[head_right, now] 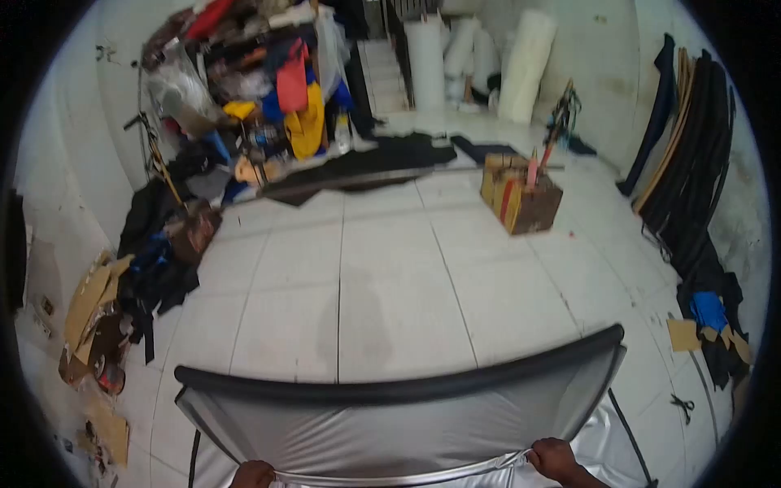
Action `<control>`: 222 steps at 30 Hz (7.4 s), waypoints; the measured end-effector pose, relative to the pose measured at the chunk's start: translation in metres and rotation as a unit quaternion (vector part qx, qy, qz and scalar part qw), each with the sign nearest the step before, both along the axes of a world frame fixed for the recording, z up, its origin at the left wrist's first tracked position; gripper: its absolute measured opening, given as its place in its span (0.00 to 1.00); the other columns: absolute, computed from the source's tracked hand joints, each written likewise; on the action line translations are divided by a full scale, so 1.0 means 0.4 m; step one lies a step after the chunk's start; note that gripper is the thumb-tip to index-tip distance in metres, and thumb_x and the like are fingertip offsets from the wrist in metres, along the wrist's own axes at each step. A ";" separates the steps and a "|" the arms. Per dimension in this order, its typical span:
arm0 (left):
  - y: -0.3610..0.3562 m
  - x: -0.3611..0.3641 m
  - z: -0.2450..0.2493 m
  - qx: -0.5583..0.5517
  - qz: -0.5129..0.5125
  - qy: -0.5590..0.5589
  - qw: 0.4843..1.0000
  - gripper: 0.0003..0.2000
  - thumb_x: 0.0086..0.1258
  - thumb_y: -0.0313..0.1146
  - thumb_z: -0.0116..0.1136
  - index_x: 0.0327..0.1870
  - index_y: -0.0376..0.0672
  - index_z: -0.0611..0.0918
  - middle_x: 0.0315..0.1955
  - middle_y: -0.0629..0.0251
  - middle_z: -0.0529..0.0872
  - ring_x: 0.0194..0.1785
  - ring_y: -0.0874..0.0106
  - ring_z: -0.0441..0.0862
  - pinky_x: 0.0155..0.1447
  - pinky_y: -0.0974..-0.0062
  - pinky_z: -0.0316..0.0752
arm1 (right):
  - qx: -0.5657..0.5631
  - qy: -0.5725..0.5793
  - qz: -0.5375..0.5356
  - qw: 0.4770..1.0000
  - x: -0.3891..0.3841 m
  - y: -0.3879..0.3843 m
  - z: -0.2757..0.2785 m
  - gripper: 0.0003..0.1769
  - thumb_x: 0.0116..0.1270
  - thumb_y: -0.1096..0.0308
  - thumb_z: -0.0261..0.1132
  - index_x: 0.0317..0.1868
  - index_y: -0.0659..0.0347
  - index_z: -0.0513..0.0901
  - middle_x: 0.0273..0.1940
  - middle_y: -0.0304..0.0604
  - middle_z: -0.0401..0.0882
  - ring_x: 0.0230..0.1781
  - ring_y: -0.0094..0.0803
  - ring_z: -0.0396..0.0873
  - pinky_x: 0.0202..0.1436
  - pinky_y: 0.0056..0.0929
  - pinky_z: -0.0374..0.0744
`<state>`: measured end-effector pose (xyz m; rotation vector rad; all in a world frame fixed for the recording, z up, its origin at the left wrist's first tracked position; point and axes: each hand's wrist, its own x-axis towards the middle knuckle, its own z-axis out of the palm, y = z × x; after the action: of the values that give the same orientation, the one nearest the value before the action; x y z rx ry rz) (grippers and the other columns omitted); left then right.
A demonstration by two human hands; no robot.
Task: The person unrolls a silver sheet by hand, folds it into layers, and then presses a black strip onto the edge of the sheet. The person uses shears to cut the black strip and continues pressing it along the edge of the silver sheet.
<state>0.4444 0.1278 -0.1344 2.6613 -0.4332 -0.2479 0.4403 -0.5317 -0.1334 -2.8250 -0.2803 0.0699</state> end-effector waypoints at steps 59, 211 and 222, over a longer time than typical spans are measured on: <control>-0.123 0.594 -0.045 0.106 -0.006 -0.019 0.994 0.11 0.60 0.33 0.58 0.43 0.41 0.79 0.40 0.53 0.80 0.47 0.55 0.77 0.50 0.60 0.73 | -0.229 -0.017 0.067 0.971 0.574 -0.038 -0.071 0.21 0.54 0.62 0.67 0.47 0.58 0.74 0.48 0.50 0.74 0.51 0.47 0.74 0.61 0.45 0.68; -0.125 0.178 -0.087 0.124 -0.243 0.346 0.898 0.15 0.70 0.43 0.47 0.46 0.45 0.82 0.46 0.56 0.82 0.54 0.63 0.77 0.61 0.66 0.68 | -0.216 0.220 -0.303 0.902 -0.169 -0.323 -0.113 0.42 0.60 0.45 0.60 0.70 0.52 0.55 0.49 0.57 0.77 0.45 0.50 0.80 0.48 0.47 0.77; -0.190 0.692 -0.046 0.079 -0.031 -0.030 0.996 0.32 0.50 0.39 0.65 0.58 0.35 0.72 0.41 0.51 0.78 0.46 0.52 0.73 0.55 0.59 0.67 | -0.214 0.139 -0.182 0.950 0.386 -0.204 0.019 0.22 0.63 0.63 0.57 0.58 0.55 0.69 0.49 0.49 0.74 0.50 0.46 0.75 0.51 0.47 0.75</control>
<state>0.7213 0.0517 -0.1530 2.8183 -0.5355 -0.2298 0.5947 -0.6132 -0.1260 -3.1818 0.3647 0.4969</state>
